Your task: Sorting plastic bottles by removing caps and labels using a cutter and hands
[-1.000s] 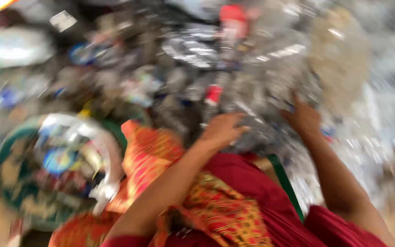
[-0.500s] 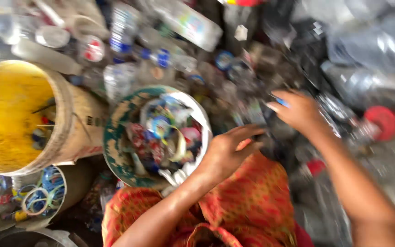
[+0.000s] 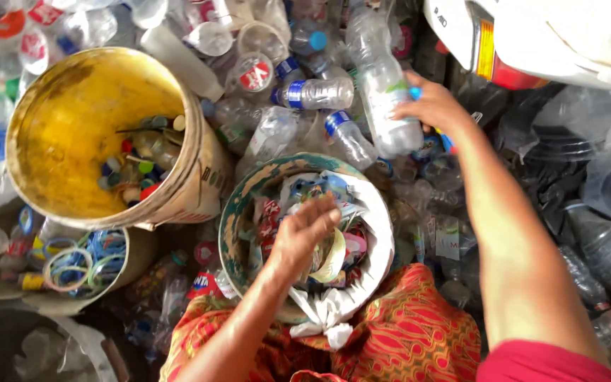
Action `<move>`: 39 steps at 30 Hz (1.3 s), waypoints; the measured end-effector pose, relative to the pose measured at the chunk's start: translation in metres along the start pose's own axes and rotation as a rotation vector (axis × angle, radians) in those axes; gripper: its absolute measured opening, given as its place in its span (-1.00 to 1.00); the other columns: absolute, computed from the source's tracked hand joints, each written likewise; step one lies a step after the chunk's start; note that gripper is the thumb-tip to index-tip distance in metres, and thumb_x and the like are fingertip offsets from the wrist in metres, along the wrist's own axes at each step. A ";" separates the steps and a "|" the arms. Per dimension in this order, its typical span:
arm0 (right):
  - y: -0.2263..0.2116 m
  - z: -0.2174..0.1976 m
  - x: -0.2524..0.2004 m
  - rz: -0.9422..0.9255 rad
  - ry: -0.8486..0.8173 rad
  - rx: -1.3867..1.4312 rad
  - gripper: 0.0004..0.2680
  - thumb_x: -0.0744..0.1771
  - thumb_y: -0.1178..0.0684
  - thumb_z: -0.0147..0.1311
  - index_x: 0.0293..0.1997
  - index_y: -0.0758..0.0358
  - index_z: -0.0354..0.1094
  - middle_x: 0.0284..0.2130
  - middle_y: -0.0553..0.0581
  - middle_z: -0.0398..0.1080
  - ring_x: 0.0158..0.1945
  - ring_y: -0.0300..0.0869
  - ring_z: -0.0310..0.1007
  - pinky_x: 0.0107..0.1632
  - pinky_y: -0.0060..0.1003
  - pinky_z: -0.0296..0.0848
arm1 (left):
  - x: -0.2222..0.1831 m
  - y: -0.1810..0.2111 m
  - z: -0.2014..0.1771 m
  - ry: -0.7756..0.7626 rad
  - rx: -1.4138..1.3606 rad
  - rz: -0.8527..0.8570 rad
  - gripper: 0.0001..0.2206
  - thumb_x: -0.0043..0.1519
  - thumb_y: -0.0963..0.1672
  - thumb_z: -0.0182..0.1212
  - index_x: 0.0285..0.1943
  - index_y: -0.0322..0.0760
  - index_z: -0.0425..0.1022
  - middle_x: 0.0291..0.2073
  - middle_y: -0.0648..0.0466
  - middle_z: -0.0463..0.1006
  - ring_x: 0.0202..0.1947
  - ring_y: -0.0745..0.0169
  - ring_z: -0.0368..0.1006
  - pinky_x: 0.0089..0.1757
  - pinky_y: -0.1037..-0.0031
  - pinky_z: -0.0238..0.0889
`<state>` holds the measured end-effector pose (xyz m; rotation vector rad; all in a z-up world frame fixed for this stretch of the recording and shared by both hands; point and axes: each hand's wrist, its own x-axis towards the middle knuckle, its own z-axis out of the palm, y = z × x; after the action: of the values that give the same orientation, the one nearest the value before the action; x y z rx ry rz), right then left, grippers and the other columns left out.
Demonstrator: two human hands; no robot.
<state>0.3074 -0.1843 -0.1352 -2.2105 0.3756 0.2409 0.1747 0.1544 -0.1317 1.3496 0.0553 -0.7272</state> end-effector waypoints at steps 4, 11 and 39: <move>-0.016 0.005 -0.087 -0.105 -0.010 0.321 -0.41 0.16 0.05 0.32 0.38 -0.05 0.29 -0.63 0.08 0.35 -0.78 -0.29 0.22 -0.74 -0.45 0.23 | -0.009 0.022 -0.007 0.112 -0.114 0.109 -0.09 0.10 0.13 0.36 0.52 -0.53 0.13 0.33 -0.49 0.29 0.28 -0.42 0.30 0.13 -0.10 0.24; -0.079 0.085 -0.191 -0.335 -0.255 0.225 -0.36 0.12 0.15 0.47 0.35 0.07 0.31 0.06 0.25 0.43 -0.25 0.00 0.38 -0.18 -0.10 0.40 | 0.000 0.022 -0.055 0.282 -0.408 0.481 -0.32 0.10 0.02 0.51 0.35 -0.31 0.36 0.10 -0.15 0.48 0.04 -0.05 0.46 -0.03 0.02 0.43; -0.172 0.198 -0.233 -0.377 -0.184 -0.073 -0.70 0.39 -0.33 -0.05 0.09 -0.02 0.32 -0.38 0.20 0.53 -0.25 0.11 0.59 -0.11 0.06 0.52 | -0.049 0.059 -0.130 0.683 -0.237 0.603 -0.51 -0.04 -0.04 0.63 0.03 -0.19 0.53 -0.19 0.01 0.62 -0.10 0.28 0.48 -0.03 0.30 0.43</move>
<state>0.1409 0.1157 -0.0614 -2.2581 -0.1535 0.2524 0.2139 0.2950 -0.0920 1.2391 0.2557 0.2568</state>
